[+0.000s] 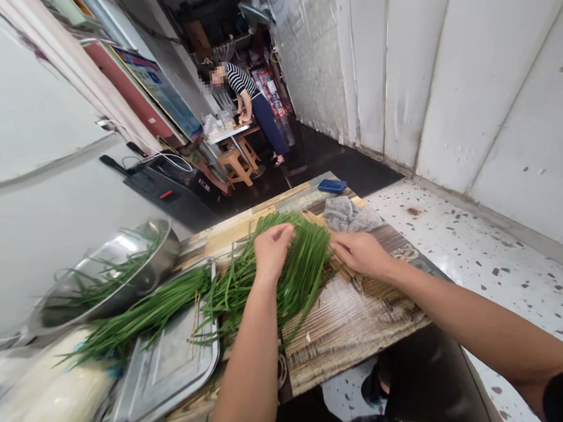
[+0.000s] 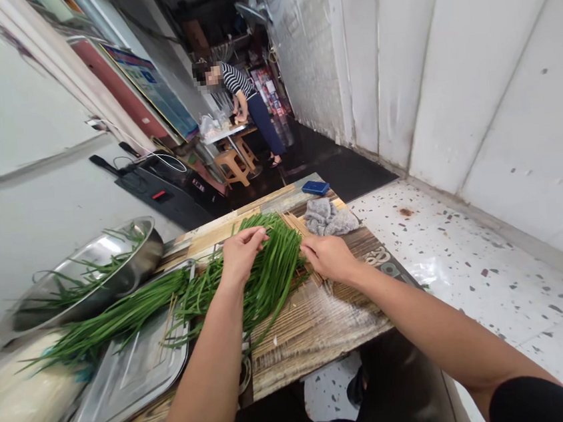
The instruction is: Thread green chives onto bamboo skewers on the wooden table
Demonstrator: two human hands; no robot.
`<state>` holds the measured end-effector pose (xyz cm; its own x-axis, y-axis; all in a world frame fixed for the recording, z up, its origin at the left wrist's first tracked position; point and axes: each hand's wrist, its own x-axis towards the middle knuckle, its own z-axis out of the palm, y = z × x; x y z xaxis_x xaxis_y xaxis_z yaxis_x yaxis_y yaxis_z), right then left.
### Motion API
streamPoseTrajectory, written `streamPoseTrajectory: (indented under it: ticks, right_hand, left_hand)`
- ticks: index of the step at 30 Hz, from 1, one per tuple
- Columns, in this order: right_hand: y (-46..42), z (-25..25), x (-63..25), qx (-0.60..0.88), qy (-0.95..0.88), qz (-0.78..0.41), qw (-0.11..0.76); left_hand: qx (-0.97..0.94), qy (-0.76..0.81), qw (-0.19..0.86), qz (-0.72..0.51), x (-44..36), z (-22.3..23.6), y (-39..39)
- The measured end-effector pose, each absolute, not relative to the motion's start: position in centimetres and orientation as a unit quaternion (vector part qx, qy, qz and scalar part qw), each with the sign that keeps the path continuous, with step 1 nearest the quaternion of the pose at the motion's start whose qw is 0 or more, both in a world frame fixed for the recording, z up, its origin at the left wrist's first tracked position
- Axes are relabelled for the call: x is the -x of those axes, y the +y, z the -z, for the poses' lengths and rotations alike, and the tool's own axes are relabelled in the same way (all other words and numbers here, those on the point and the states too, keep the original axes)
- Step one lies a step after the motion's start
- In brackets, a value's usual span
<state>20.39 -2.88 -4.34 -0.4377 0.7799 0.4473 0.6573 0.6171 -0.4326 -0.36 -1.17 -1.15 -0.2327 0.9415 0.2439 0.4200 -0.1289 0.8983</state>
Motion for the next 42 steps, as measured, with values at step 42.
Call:
streamPoseTrajectory:
  ticks: [42]
  right_hand:
    - [-2.8, 4.8, -20.3, 0.408, -0.842, -0.094, 0.340]
  left_hand:
    - [-0.606, 0.591, 0.167, -0.506, 0.6, 2.7, -1.0]
